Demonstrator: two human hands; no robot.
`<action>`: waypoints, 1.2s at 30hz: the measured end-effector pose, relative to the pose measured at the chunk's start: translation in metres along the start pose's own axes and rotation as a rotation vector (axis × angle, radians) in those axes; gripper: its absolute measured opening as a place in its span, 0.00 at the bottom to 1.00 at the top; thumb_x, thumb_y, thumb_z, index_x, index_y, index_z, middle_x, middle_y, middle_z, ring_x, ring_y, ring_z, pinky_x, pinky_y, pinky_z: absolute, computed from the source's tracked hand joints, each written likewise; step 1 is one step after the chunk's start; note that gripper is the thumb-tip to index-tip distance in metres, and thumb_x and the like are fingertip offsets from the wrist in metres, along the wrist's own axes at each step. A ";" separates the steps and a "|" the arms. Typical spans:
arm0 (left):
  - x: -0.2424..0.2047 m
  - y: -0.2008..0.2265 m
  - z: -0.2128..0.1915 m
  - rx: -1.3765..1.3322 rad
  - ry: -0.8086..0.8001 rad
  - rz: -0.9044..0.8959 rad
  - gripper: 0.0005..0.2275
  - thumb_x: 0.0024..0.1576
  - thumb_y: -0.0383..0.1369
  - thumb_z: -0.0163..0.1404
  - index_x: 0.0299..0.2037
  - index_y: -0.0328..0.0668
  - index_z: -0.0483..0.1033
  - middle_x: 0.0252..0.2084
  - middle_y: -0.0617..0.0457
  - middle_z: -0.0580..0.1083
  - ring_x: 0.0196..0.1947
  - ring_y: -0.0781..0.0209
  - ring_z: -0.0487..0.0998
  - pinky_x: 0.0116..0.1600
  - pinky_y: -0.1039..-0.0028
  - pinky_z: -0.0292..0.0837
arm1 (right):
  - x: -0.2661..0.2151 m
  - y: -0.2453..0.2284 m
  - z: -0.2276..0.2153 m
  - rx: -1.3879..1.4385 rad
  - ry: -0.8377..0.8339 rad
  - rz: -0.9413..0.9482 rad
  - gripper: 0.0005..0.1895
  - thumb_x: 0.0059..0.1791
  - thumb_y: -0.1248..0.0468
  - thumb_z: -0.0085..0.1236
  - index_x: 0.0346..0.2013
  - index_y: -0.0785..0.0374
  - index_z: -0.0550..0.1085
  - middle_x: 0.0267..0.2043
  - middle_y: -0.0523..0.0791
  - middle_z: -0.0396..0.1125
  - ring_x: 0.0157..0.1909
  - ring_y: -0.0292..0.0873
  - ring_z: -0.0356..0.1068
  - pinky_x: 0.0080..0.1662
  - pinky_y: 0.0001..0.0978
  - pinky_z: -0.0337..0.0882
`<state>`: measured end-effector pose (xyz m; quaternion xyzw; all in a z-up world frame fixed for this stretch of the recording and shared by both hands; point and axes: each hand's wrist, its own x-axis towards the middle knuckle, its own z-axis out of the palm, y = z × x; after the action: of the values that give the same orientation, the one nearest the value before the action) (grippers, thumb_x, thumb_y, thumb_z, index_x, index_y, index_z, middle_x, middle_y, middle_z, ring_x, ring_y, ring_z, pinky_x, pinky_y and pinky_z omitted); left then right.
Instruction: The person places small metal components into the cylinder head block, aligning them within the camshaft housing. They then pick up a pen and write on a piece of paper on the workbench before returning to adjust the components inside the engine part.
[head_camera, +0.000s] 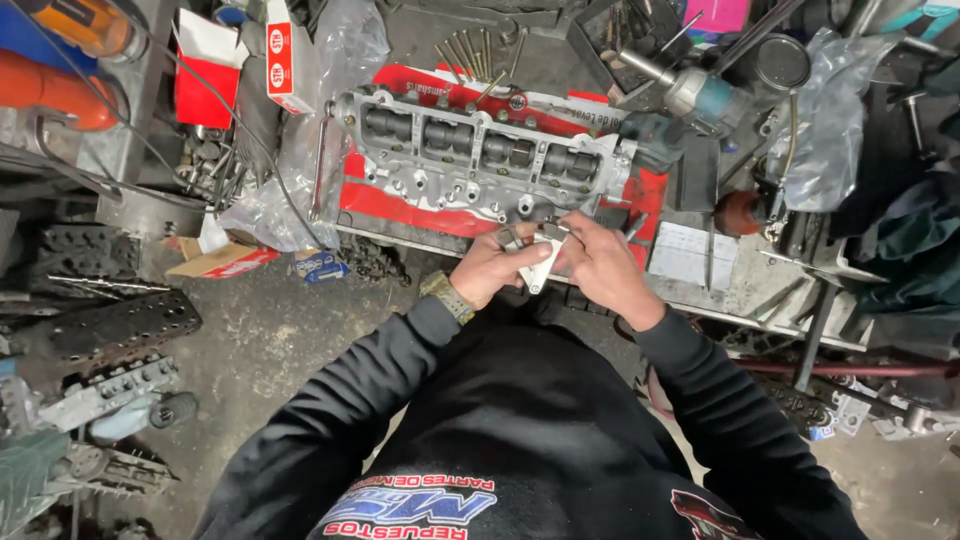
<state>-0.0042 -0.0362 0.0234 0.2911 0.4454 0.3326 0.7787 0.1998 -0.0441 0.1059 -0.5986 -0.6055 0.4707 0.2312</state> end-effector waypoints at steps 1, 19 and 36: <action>0.006 -0.002 -0.004 0.041 0.018 0.031 0.22 0.52 0.31 0.72 0.56 0.34 0.81 0.37 0.55 0.77 0.31 0.68 0.81 0.25 0.83 0.80 | 0.000 0.001 0.000 -0.012 0.025 0.014 0.12 0.57 0.63 0.48 0.48 0.52 0.80 0.27 0.44 0.79 0.24 0.39 0.78 0.33 0.32 0.77; 0.076 0.028 -0.044 0.117 -0.047 0.201 0.06 0.52 0.28 0.68 0.34 0.41 0.82 0.29 0.57 0.78 0.31 0.72 0.80 0.27 0.78 0.83 | -0.014 -0.015 0.041 -1.015 0.415 -0.580 0.35 0.50 0.61 0.62 0.74 0.47 0.70 0.37 0.45 0.75 0.31 0.47 0.78 0.39 0.43 0.77; 0.074 0.055 -0.040 0.097 0.104 0.176 0.12 0.53 0.33 0.70 0.41 0.38 0.84 0.32 0.51 0.79 0.32 0.58 0.86 0.34 0.66 0.89 | 0.009 -0.020 0.042 -1.078 0.737 -0.680 0.20 0.54 0.45 0.60 0.54 0.51 0.81 0.46 0.46 0.64 0.50 0.53 0.69 0.48 0.47 0.69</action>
<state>-0.0255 0.0613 0.0107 0.3488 0.4734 0.3921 0.7074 0.1529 -0.0445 0.1013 -0.5277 -0.7880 -0.2220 0.2265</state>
